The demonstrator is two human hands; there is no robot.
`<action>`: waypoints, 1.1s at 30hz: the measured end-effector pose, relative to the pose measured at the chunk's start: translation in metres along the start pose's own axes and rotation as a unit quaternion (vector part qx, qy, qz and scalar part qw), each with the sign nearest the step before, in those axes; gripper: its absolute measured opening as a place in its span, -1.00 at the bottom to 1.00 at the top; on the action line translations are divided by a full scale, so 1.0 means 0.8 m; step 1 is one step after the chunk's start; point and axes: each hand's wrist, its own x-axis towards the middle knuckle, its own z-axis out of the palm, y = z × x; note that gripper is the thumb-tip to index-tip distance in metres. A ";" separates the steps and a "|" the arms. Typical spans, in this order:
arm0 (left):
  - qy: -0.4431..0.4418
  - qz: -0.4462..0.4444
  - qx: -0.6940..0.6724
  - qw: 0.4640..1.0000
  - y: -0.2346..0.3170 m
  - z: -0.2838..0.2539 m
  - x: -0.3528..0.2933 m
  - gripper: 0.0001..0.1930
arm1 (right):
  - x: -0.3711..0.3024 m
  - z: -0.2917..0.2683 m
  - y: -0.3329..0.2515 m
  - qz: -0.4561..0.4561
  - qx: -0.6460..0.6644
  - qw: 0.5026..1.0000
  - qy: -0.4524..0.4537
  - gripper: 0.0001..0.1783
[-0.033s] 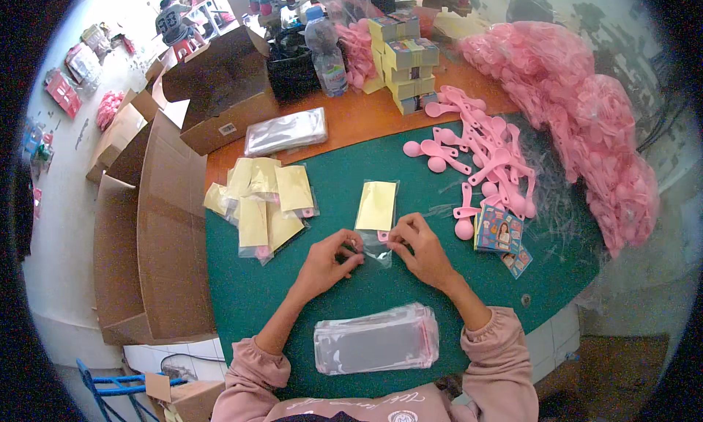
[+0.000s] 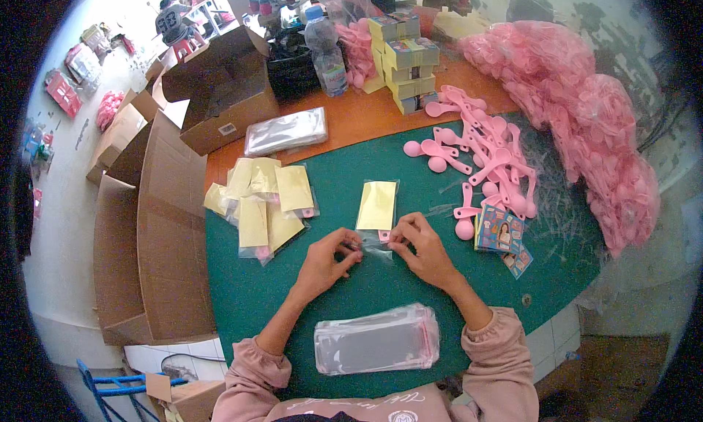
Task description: The person repeatedly picks up pink plastic spoons and small printed cards, places them into clear plastic bags, and seals the bags. The person stacks the sealed bags on the table. The person handles the items one at a time throughout the clip.
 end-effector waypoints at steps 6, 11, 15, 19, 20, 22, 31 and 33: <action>0.072 0.070 0.032 0.994 0.000 0.005 0.006 -0.78 | -0.003 0.000 0.025 0.000 0.123 0.992 -0.029 -0.89; 0.044 0.018 -0.009 0.999 -0.003 0.005 0.008 -0.85 | -0.004 0.004 0.023 0.124 0.241 0.961 -0.044 -0.92; 0.056 0.002 -0.027 0.998 -0.012 0.008 0.007 -0.87 | 0.000 0.006 0.020 0.135 0.216 0.967 -0.025 -0.89; 0.072 -0.022 -0.033 0.997 -0.014 0.014 0.007 -0.87 | 0.000 0.015 0.017 0.152 0.210 0.966 0.017 -0.88; 0.083 -0.037 -0.035 0.995 -0.016 0.016 0.006 -0.87 | 0.001 0.016 0.012 0.162 0.212 0.963 0.032 -0.87; 0.093 -0.053 -0.037 0.994 -0.015 0.020 0.007 -0.86 | 0.001 0.018 0.012 0.173 0.213 0.960 0.047 -0.85; 0.125 -0.056 -0.094 0.986 -0.010 0.022 0.009 -0.88 | 0.003 0.019 0.008 0.162 0.207 0.963 0.054 -0.77; 0.123 -0.044 -0.077 0.988 -0.013 0.023 0.008 -0.89 | 0.004 0.019 0.007 0.162 0.203 0.965 0.047 -0.72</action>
